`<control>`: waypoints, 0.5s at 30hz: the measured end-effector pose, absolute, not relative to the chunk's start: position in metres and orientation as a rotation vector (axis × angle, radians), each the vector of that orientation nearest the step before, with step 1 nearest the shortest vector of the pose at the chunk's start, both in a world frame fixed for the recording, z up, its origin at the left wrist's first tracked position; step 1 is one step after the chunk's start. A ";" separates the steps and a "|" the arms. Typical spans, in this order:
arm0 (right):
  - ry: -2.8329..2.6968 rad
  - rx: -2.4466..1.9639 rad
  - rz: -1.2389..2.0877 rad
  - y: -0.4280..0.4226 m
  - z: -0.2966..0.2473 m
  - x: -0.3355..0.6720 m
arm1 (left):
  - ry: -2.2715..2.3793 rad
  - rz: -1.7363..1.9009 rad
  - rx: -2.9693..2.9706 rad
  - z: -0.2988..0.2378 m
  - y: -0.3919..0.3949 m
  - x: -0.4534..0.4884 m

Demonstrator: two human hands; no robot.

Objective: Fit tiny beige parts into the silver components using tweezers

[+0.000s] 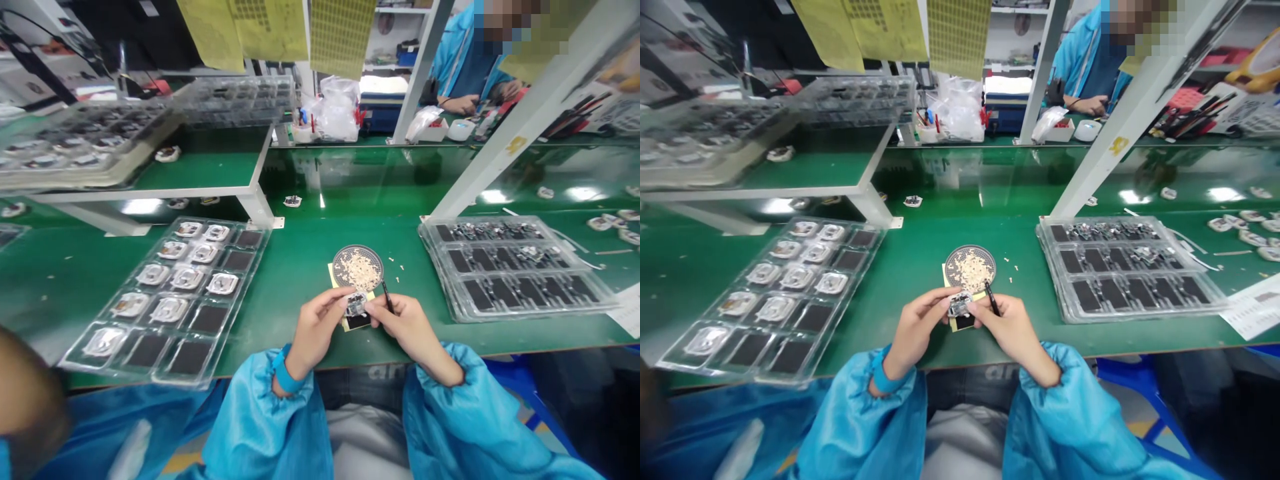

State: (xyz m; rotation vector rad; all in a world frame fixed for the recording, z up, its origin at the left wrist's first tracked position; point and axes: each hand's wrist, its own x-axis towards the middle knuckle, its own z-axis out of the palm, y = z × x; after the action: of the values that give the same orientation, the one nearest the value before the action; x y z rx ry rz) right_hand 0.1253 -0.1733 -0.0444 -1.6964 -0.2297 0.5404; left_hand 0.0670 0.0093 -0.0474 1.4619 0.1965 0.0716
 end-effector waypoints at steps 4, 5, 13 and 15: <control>-0.203 -1.659 0.548 -0.173 -0.046 0.127 | 0.153 0.074 1.494 -0.051 0.009 0.064; -0.201 -1.654 0.539 -0.172 -0.046 0.127 | 0.138 0.074 1.506 -0.053 0.008 0.064; -0.193 -1.623 0.510 -0.168 -0.044 0.129 | 0.100 0.192 1.794 -0.058 0.008 0.062; -0.212 -1.608 0.510 -0.167 -0.044 0.130 | 0.129 0.224 1.868 -0.057 0.009 0.063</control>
State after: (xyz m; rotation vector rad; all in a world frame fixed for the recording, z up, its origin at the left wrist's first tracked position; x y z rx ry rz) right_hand 0.1297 -0.1670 -0.0440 -1.6082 -0.2118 0.5099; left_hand 0.0629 0.0095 -0.0567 1.8680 0.1285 0.2237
